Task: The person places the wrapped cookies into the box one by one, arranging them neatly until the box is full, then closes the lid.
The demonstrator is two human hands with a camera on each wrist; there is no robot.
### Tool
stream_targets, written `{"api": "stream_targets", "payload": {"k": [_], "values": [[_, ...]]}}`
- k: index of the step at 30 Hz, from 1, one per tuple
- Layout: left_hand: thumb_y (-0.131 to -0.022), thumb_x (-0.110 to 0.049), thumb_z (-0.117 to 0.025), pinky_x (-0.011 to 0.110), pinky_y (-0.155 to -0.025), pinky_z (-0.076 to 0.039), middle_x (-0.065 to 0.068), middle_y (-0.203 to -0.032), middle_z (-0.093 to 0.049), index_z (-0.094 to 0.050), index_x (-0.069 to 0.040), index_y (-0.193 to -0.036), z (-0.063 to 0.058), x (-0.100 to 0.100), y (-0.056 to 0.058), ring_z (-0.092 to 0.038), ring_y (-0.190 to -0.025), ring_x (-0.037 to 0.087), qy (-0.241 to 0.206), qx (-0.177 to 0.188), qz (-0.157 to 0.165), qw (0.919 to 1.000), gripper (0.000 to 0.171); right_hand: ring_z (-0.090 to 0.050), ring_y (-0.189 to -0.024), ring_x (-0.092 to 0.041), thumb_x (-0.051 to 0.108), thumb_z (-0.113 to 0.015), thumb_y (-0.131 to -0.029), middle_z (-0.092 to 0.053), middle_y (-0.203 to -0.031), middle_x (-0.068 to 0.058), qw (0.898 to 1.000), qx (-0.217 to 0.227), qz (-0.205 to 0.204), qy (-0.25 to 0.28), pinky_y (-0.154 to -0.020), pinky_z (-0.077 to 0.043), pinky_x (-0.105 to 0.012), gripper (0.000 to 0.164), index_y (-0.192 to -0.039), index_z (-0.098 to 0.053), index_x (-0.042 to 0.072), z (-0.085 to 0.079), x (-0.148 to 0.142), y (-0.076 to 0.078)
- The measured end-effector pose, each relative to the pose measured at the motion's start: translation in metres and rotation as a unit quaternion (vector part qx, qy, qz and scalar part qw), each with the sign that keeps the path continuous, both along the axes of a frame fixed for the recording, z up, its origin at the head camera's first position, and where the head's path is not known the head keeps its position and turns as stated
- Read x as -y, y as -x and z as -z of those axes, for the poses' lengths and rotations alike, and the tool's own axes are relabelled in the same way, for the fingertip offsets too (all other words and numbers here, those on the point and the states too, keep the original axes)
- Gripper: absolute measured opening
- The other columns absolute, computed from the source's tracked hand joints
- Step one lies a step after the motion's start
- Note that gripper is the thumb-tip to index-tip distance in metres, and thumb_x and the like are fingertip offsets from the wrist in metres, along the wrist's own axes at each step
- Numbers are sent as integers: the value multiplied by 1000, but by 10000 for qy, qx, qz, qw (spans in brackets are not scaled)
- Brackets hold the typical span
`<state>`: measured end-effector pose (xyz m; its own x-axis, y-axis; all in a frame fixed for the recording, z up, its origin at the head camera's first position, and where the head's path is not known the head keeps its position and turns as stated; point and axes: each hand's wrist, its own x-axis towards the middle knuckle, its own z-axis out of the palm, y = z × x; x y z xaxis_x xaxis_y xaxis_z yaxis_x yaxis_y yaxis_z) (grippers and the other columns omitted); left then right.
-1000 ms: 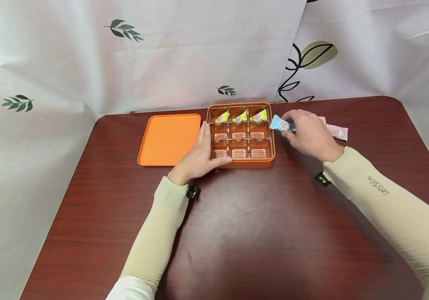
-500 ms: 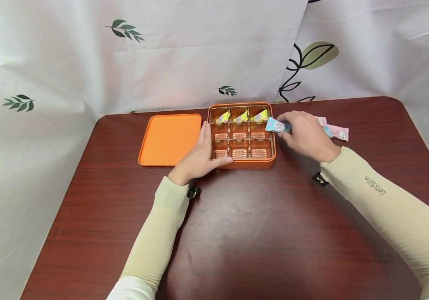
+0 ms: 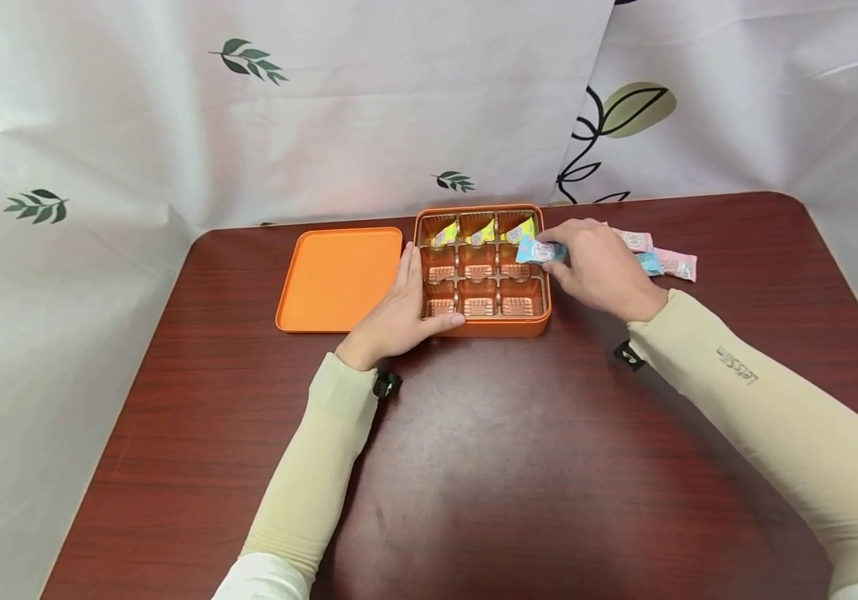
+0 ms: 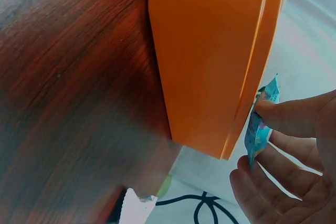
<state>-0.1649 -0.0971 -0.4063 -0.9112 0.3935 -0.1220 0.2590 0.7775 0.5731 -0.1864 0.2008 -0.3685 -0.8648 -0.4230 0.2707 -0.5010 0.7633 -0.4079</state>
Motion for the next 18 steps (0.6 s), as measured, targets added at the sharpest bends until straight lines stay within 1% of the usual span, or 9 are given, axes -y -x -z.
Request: {"api": "stream_targets", "payload": {"k": [3, 9, 13, 18], "values": [[-87, -70, -61, 33, -120, -18, 10, -165, 24, 16, -4, -158, 1, 0, 0, 7, -153, 17, 15, -22, -3, 10000, 124, -60, -104, -39, 2, -72, -87, -68, -111, -24, 10000, -11, -79, -27, -89, -44, -54, 33, -119, -69, -5, 0, 2, 1], [-88, -67, -63, 35, -120, -19, 9, -165, 25, 16, -4, -158, 1, 0, 0, 8, -153, 17, -18, 45, 2, 10000, 122, -59, -107, -41, 5, -72, -88, -68, -113, -25, 9997, 88, -136, -175, -93, -43, -55, 34, -120, -69, -6, -2, 8, 1], [-89, -65, -64, 35, -121, -19, 10, -165, 25, 16, -4, -158, 1, 0, 0, 8, -153, 18, -50, 48, -5, 10000, 122, -58, -112, -41, 5, -71, -90, -68, -117, -25, 9994, 154, -185, -232, -97, -41, -57, 34, -123, -69, -4, -4, 10, 1], [-89, -65, -64, 35, -121, -18, 9, -165, 26, 17, -4, -157, 1, 0, 1, 7, -153, 19, -55, 46, 2, 10000, 122, -57, -116, -42, 6, -71, -91, -68, -120, -24, 9991, 167, -288, -250, -98, -41, -58, 35, -124, -69, -4, -2, 12, 2]]}}
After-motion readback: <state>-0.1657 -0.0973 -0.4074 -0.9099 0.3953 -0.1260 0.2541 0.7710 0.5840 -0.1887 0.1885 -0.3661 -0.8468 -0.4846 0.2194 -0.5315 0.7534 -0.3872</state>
